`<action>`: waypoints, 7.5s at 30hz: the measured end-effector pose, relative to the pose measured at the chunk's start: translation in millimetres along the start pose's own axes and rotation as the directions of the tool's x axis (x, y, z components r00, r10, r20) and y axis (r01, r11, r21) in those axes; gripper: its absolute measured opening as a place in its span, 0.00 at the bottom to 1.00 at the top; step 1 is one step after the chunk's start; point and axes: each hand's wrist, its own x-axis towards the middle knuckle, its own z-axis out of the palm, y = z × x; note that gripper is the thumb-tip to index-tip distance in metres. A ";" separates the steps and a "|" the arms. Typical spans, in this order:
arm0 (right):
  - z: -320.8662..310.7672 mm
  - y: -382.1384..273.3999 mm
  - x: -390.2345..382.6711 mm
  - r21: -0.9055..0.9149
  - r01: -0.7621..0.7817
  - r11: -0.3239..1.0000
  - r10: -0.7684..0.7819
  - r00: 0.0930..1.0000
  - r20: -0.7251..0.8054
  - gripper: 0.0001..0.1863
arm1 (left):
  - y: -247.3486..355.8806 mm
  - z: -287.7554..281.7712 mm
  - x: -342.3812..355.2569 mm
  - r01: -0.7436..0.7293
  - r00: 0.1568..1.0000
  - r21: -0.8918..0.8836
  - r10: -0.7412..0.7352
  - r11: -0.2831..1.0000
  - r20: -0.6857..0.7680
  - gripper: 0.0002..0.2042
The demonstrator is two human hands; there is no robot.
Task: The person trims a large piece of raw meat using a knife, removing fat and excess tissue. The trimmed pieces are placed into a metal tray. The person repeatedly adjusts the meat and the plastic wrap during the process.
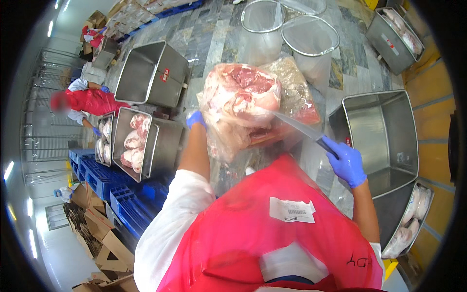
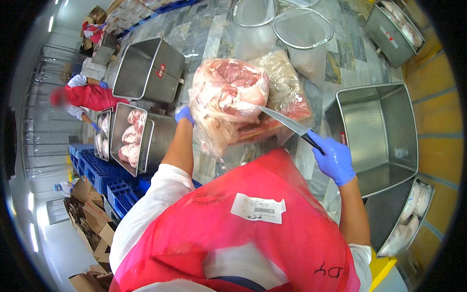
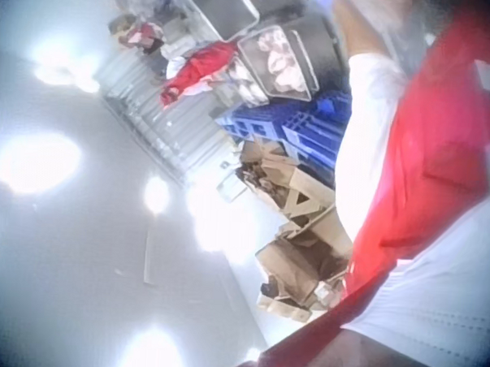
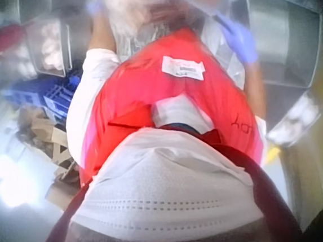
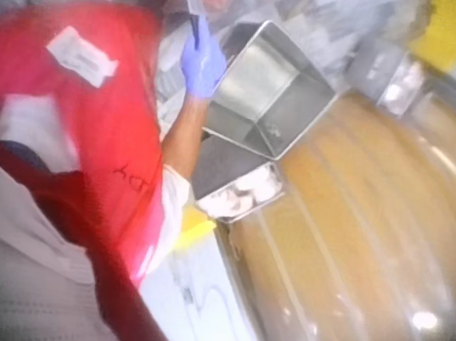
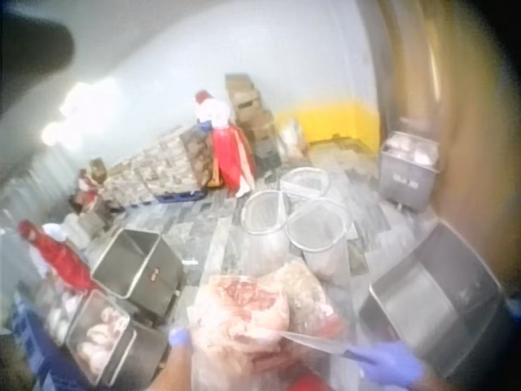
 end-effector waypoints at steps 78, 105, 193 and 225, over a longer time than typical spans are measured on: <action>86.2 30.8 -52.6 0.492 -0.351 0.797 0.407 0.913 -0.007 0.24 | 263.0 8.2 -115.6 -0.639 0.753 0.069 0.641 0.766 -0.151 0.17; -7.6 -11.1 5.2 0.363 -0.365 0.857 0.309 0.929 0.204 0.22 | 270.7 11.1 -119.1 -0.421 0.863 -0.538 0.504 0.730 0.010 0.19; 27.6 -75.0 61.1 -0.106 -0.049 0.993 0.049 0.999 0.003 0.18 | 95.5 69.0 -150.8 0.156 0.986 -0.952 0.103 -0.264 0.133 0.18; -52.5 -138.1 38.0 -0.333 0.068 0.941 -0.062 0.998 0.030 0.19 | 38.7 -72.5 47.4 -0.357 0.850 -0.629 -0.039 0.690 -0.525 0.16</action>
